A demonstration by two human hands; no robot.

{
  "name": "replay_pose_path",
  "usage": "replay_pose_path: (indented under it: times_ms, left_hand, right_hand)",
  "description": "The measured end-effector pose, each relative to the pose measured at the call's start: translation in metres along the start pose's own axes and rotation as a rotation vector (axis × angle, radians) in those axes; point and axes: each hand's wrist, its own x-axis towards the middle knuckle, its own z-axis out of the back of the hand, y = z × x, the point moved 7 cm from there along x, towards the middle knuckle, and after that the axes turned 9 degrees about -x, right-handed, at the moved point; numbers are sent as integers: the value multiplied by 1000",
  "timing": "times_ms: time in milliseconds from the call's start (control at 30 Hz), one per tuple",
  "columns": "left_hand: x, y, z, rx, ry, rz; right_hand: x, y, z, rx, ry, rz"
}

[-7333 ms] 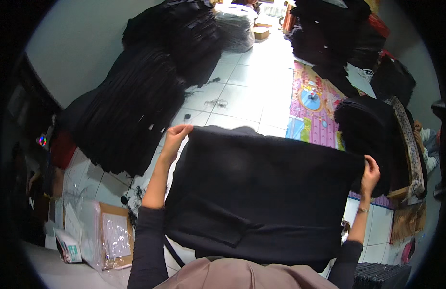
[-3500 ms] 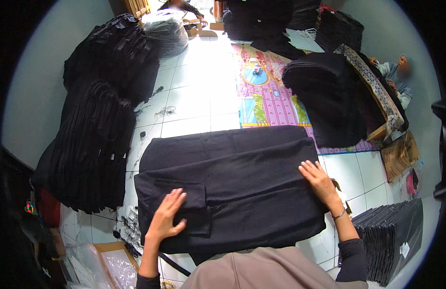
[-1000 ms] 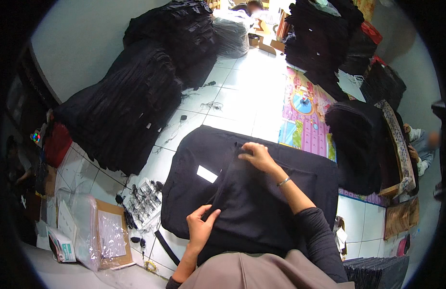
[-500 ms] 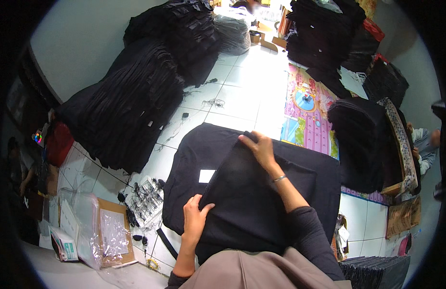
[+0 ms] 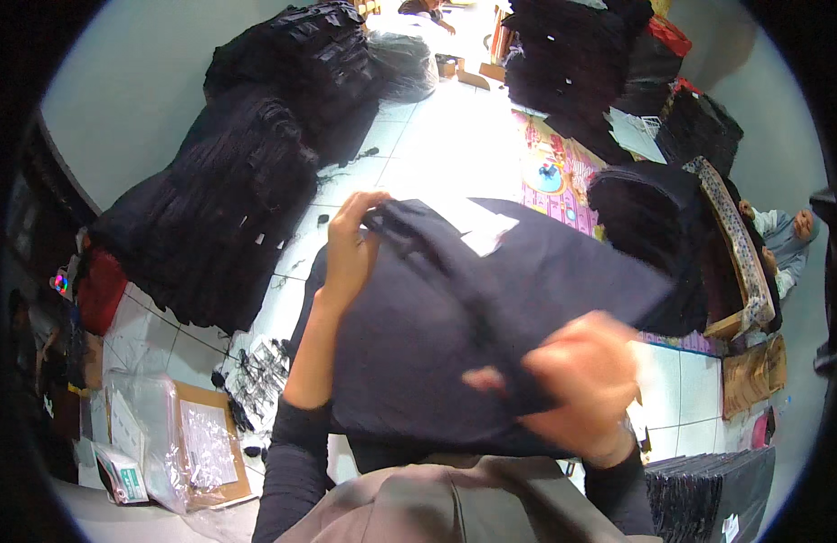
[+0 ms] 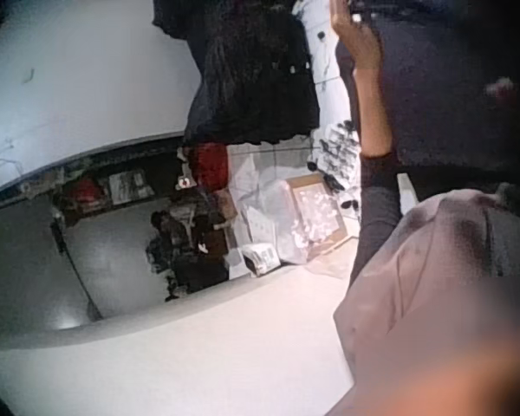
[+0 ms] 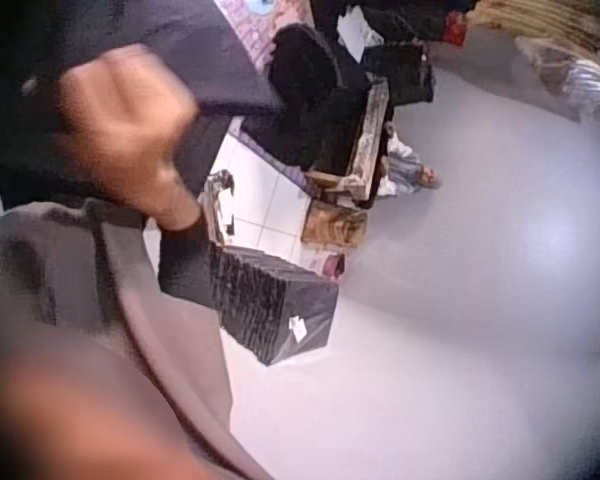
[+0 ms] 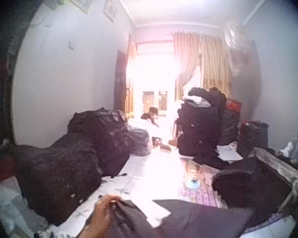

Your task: The person folds black garments on a table, places each folded item into a clear plastic bag, and stacks the packaged items. The person also uses a small tool to trim loose threads from the garment edges before packaging.

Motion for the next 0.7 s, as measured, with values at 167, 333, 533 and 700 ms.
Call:
replay_pose_path:
  times_ms: [167,333,533,700]
  left_hand:
    - [-51,73,-31,666,531,62]
    - [-146,-4,-12,162,700,-71]
    - [-210,-32,3,337,802,-94]
    - [-210,-39,0,538,927,-386]
  right_hand:
    - [-99,67,-162,136,539,-72]
    - [-188,-1,-128,-95,344,-158]
    - [-232,-77,-70,-320,389,-330]
    - [-228,-87,-62,-39,266,-623]
